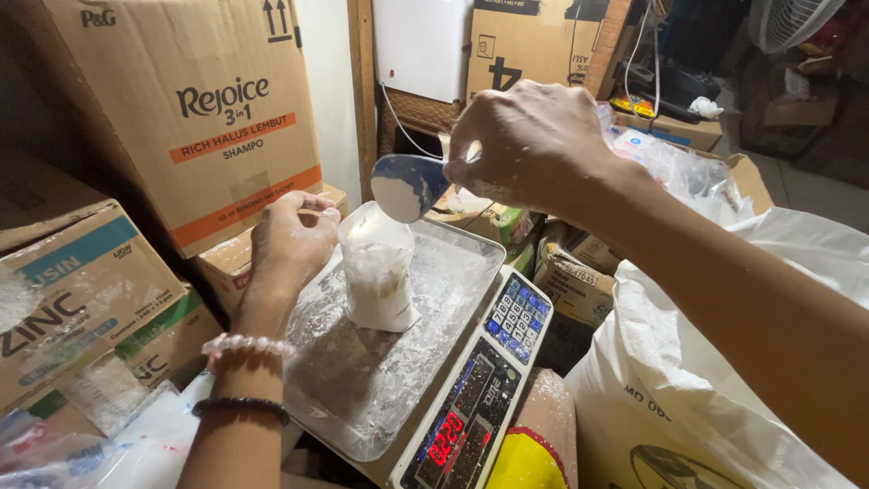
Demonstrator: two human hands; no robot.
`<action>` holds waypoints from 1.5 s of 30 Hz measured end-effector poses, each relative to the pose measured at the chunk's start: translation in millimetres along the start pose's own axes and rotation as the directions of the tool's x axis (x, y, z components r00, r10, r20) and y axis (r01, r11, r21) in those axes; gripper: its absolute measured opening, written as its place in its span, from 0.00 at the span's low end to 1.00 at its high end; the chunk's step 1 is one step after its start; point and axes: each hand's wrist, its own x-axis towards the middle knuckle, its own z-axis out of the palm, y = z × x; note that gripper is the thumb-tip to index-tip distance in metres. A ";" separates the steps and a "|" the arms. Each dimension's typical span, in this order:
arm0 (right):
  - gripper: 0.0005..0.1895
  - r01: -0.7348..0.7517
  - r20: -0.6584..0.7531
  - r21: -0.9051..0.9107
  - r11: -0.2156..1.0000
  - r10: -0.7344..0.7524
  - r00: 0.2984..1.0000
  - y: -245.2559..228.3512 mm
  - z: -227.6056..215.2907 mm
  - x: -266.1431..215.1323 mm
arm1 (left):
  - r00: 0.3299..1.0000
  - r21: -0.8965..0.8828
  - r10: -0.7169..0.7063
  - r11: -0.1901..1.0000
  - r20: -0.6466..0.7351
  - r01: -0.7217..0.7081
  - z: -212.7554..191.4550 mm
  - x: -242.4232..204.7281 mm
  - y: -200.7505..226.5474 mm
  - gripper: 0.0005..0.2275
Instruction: The person scoops white powder from a large sack into small plastic bags placed on a digital scale. They adjust the amount by adding or removing powder until the target weight is reached, then tie the bag and set it aside.
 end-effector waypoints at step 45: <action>0.24 -0.770 0.301 0.494 0.403 0.752 0.587 247.0 56.0 -195.1 | 0.759 -0.401 0.449 0.876 0.471 -0.269 118.5 -129.3 131.1 0.10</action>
